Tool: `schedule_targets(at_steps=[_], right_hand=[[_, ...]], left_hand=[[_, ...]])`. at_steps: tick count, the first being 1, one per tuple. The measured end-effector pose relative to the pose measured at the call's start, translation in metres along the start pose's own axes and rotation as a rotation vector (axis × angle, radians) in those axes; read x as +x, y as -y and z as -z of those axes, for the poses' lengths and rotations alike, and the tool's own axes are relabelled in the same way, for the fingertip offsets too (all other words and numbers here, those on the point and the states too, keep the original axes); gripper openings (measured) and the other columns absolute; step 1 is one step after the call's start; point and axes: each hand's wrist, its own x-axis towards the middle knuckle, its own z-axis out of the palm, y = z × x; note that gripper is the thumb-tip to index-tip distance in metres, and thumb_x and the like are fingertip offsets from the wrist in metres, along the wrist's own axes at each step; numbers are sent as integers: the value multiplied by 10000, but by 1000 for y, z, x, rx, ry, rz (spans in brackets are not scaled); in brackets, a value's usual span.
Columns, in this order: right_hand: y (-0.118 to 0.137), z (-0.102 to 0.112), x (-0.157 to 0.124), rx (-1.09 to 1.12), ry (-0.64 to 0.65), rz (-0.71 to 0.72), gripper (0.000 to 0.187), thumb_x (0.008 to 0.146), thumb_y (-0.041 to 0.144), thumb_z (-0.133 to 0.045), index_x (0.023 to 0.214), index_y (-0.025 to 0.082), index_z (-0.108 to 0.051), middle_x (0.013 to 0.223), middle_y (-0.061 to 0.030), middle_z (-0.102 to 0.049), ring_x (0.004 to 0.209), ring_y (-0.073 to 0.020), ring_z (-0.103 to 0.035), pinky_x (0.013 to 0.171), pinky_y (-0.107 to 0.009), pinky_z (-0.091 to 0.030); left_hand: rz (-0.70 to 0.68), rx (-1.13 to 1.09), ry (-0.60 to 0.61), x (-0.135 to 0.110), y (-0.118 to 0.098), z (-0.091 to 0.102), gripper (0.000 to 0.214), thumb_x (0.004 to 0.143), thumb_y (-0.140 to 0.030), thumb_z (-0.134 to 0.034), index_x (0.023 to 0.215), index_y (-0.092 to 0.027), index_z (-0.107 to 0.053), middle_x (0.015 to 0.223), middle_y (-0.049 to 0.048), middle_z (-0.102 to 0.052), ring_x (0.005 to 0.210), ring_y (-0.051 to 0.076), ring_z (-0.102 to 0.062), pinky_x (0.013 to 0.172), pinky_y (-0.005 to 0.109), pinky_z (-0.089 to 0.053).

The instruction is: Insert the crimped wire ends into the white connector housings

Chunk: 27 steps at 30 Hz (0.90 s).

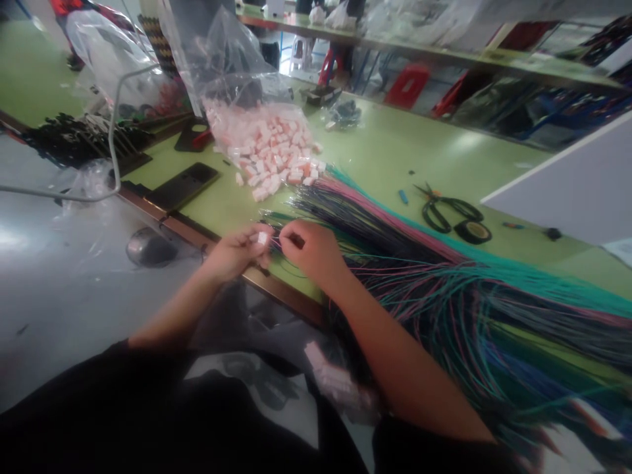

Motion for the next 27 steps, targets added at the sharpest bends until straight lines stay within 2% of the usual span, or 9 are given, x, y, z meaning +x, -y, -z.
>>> schedule_targets(at_steps=[10,16,23,27], right_hand=[[-1,-4,-2,-94,-32,43,131,722,192,-487,623,221,-567,620,-10,-619,555,-124,-493,580,-255,-355],[-3,-13,-4,-200,-31,35,154,732,186,-494,608,224,-577,661,-39,-646,639,-156,-545,607,-267,-358],[-4,-5,-3,-56,21,18,150,756,220,-499,650,206,-606,599,9,-619,553,-112,-501,573,-234,-349],[-4,-8,-3,-98,11,18,142,740,197,-504,642,191,-606,608,3,-628,541,-102,-483,558,-228,-328]], left_hand=[[-31,25,13,0,3,2,397,631,-348,-808,923,-150,-625,589,-34,-613,518,98,-608,518,213,-514],[-5,195,-14,-5,-1,-4,313,674,-316,-773,909,-138,-667,560,-24,-615,508,102,-587,539,236,-506],[12,167,-28,-3,-1,-6,375,623,-368,-795,903,-144,-685,561,-25,-617,494,93,-582,510,212,-493],[29,205,-49,-4,-2,-6,402,614,-376,-795,922,-143,-683,551,-27,-623,488,96,-584,516,214,-495]])
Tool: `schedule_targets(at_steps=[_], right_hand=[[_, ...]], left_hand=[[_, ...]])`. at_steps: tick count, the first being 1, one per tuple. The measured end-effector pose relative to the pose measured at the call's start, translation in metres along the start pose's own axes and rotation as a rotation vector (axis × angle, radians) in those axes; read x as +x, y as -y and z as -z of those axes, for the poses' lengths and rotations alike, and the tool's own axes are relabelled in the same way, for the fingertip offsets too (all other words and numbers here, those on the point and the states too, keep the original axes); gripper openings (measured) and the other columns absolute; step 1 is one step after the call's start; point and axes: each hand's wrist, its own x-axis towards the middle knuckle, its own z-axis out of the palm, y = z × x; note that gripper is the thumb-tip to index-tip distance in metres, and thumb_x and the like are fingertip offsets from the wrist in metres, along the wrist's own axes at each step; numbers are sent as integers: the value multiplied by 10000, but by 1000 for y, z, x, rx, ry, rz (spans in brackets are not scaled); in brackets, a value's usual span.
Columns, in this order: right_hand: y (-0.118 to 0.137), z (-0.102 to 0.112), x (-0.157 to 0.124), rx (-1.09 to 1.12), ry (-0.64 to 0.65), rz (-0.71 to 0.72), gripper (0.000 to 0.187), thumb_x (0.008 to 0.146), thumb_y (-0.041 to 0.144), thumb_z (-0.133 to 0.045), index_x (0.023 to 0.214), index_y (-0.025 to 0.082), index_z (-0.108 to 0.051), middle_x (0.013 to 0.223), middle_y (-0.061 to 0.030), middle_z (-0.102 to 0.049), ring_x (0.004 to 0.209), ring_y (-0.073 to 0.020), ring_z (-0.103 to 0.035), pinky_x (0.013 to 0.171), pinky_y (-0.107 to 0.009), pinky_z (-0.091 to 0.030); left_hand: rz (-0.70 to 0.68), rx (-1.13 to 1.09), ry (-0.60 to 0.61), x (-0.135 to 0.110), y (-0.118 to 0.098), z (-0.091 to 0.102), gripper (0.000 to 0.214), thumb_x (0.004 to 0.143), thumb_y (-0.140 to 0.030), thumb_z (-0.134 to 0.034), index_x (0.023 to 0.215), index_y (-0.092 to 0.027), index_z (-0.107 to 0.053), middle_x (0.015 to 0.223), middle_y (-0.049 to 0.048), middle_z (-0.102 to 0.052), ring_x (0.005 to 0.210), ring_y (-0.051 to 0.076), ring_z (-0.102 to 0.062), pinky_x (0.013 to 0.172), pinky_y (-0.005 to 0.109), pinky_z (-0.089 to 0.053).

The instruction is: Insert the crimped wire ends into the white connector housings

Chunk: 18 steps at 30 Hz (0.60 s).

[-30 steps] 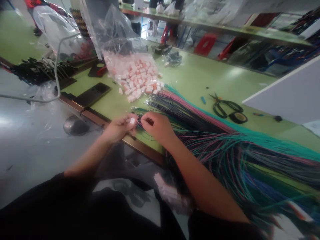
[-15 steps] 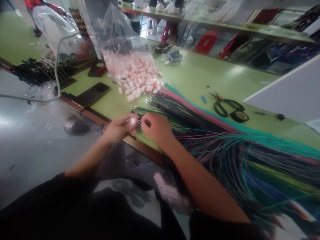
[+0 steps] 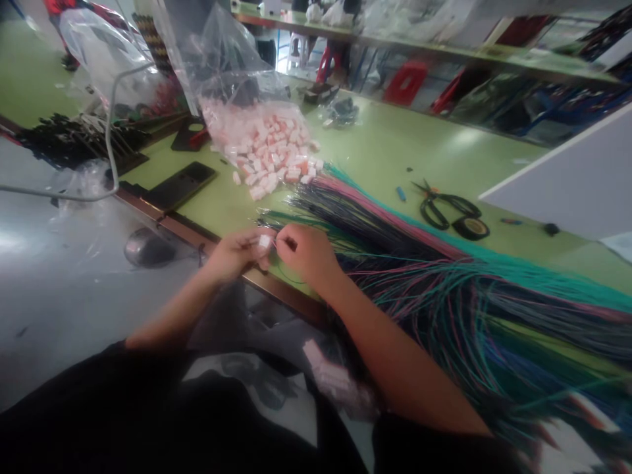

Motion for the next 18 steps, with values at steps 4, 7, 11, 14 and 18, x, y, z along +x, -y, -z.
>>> schedule_targets(at_steps=[4,7,11,14,18], right_hand=[[2,-6,-1,-131,14,-30,178,756,193,-490,623,184,-609,648,-33,-658,607,-129,-532,591,-246,-329],[-1,-1,2,-122,93,-67,195,769,192,-487,632,181,-626,667,-36,-667,640,-138,-562,612,-253,-347],[-11,18,8,77,216,-83,160,767,226,-514,711,184,-659,739,-22,-688,709,-148,-606,682,-259,-414],[-15,30,10,207,244,-38,270,786,319,-543,998,205,-664,1016,-41,-697,920,-184,-624,815,-303,-451],[-16,36,10,220,440,-13,269,807,389,-541,943,191,-662,1046,-53,-694,992,-209,-613,886,-348,-447]], left_hand=[[-2,114,6,-1,-2,0,345,670,-334,-756,945,-137,-688,527,-28,-615,480,101,-583,532,226,-500],[-7,150,22,-1,-1,0,320,689,-315,-736,947,-134,-682,524,-29,-607,474,100,-576,532,229,-498],[-37,113,42,1,-1,0,362,702,-289,-712,1026,-152,-627,549,-29,-600,483,109,-577,514,234,-489],[-81,160,48,4,-17,-4,341,723,-218,-681,1051,-168,-601,566,-26,-579,489,105,-564,506,231,-467],[-205,375,109,20,-59,-13,214,706,-106,-648,911,-159,-674,664,7,-612,575,100,-557,557,232,-451]])
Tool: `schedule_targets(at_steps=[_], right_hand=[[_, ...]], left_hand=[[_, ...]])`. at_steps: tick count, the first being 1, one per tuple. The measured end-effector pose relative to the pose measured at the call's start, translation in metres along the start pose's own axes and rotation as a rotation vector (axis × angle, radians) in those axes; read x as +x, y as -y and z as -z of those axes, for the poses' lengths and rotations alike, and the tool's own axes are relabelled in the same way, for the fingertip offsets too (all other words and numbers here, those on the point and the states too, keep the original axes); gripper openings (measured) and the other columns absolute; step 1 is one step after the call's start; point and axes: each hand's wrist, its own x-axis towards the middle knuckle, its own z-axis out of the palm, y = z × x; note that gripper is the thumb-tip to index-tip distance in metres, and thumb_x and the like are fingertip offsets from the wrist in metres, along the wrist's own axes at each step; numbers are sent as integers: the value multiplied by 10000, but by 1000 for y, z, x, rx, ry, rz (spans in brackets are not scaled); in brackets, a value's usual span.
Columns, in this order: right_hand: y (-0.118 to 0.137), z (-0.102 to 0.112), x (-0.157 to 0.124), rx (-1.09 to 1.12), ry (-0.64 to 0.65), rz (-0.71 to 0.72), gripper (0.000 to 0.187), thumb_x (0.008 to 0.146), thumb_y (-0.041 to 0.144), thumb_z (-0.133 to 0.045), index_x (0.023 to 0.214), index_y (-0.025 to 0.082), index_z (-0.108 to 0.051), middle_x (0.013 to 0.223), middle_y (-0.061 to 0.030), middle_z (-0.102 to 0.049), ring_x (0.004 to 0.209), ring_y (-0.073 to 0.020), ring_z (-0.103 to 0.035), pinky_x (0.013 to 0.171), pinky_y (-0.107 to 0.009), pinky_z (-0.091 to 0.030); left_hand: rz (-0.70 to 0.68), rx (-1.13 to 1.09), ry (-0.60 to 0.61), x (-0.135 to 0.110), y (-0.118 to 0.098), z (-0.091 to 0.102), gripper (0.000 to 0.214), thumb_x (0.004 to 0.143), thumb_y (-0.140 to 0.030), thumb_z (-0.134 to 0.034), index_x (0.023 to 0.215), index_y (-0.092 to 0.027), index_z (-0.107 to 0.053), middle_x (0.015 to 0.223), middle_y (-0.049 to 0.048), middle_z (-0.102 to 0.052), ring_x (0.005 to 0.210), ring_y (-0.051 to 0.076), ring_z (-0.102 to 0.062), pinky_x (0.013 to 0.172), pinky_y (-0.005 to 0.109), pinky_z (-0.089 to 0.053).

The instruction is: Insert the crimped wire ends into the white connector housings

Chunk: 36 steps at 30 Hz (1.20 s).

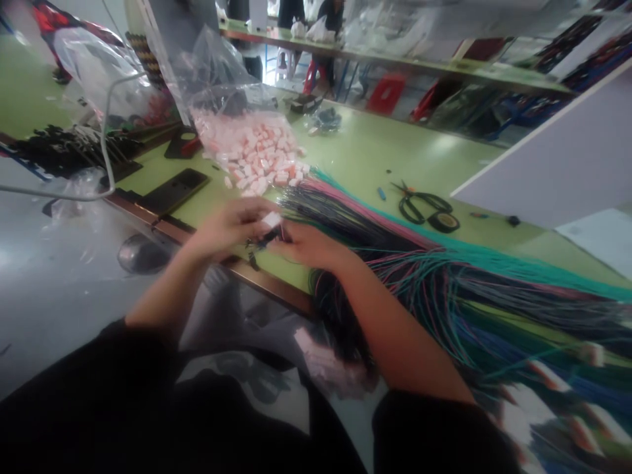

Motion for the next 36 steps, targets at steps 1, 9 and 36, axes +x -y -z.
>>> schedule_targets(at_steps=[1,9,36], right_hand=[[-1,1,-1,-9,27,-20,256,826,389,-512,840,183,-663,993,-55,-705,970,-203,-618,892,-345,-443],[-23,11,-16,-23,-318,-90,379,910,403,-345,715,187,-586,669,-30,-672,712,-151,-610,806,-287,-443],[-23,47,-40,136,-811,-403,179,785,324,-541,677,184,-518,535,15,-503,439,-92,-463,488,-273,-390]], left_hand=[[-37,57,9,9,-8,2,210,677,-75,-652,866,-160,-688,692,8,-622,607,103,-559,584,235,-457],[-128,-49,-322,51,6,-48,170,829,-161,-555,989,-175,-611,637,-21,-546,603,95,-538,625,245,-452],[-87,189,-153,53,30,-106,180,779,-59,-523,676,-195,-467,602,-35,-572,582,111,-515,622,242,-382]])
